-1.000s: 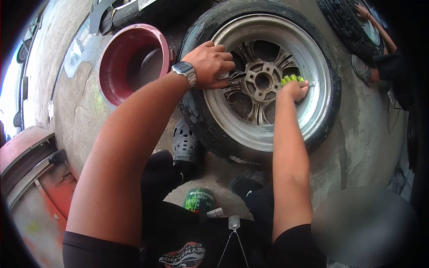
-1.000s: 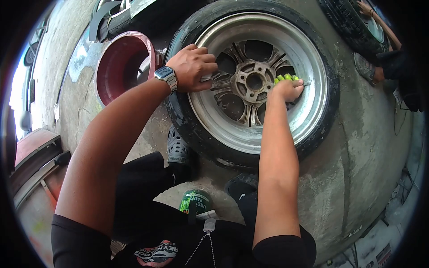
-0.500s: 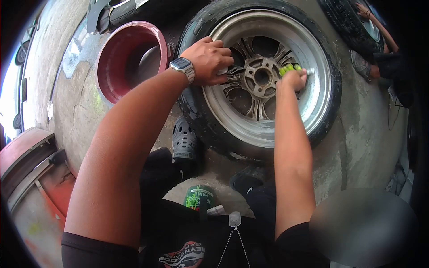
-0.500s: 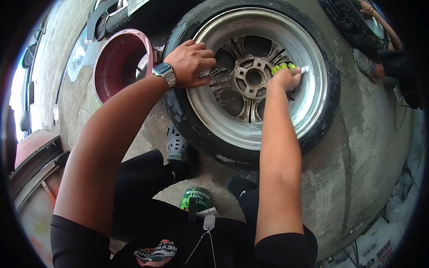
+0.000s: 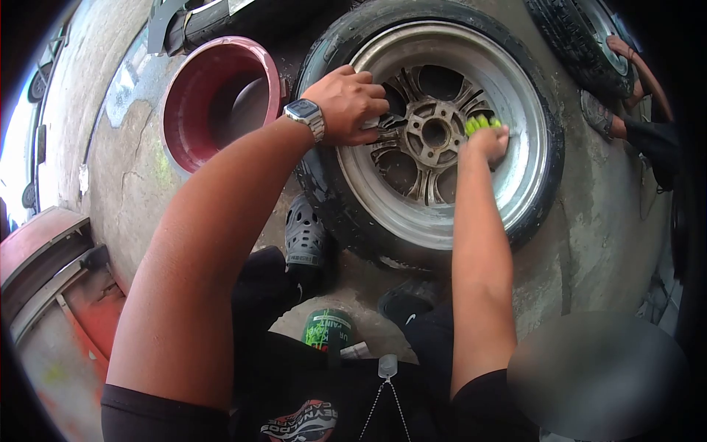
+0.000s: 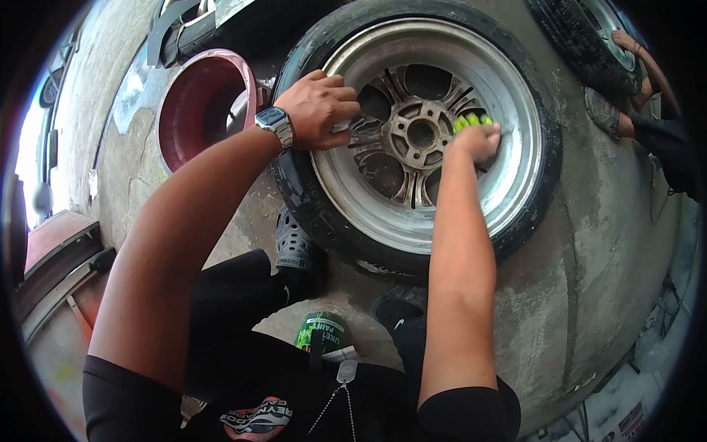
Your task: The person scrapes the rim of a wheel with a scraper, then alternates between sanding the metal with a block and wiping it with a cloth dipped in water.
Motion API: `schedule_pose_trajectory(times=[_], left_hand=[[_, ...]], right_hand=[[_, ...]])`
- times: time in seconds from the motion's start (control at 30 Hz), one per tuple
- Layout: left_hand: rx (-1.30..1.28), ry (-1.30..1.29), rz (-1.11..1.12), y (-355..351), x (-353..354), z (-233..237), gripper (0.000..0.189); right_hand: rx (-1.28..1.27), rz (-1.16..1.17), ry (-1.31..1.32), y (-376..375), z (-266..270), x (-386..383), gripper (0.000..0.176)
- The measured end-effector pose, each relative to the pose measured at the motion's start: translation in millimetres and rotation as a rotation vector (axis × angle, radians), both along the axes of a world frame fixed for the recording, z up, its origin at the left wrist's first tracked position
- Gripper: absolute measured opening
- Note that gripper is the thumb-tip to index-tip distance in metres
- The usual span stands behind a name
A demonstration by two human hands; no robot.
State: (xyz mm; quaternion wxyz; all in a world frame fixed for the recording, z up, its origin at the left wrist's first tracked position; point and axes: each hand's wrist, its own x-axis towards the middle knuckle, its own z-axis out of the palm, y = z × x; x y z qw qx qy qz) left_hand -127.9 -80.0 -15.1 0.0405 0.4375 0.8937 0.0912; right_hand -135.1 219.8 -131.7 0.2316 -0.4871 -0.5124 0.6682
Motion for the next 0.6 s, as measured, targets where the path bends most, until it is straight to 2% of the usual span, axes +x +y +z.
schedule_pose_trajectory(times=[0.07, 0.2, 0.23, 0.33, 0.37, 0.47, 0.53, 0.6], left_hand=[[-0.032, 0.003, 0.007, 3, 0, 6, 0.032], [-0.022, -0.029, 0.009, 2, -1, 4, 0.034], [-0.005, -0.026, -0.003, 1, -1, 3, 0.034], [-0.001, 0.004, -0.015, 0, -2, 2, 0.034], [-0.029, -0.003, -0.012, 1, -1, 4, 0.034], [-0.021, -0.018, 0.005, 3, -1, 5, 0.034], [-0.018, -0.031, 0.004, 3, -1, 5, 0.034], [-0.015, -0.023, 0.004, 0, -3, 6, 0.034]], right_hand=[[0.264, 0.062, -0.182, -1, -9, -9, 0.044], [0.006, -0.081, -0.027, -3, 9, 6, 0.045], [0.156, -0.078, -0.043, -3, 2, 7, 0.045], [-0.008, 0.183, 0.001, 4, -1, -8, 0.042], [0.115, 0.198, 0.009, -2, 2, -14, 0.040], [0.000, 0.071, -0.001, 4, 8, -8, 0.040], [0.082, -0.099, 0.046, 4, -3, -1, 0.042], [0.073, -0.149, 0.042, 4, -9, -6, 0.037]])
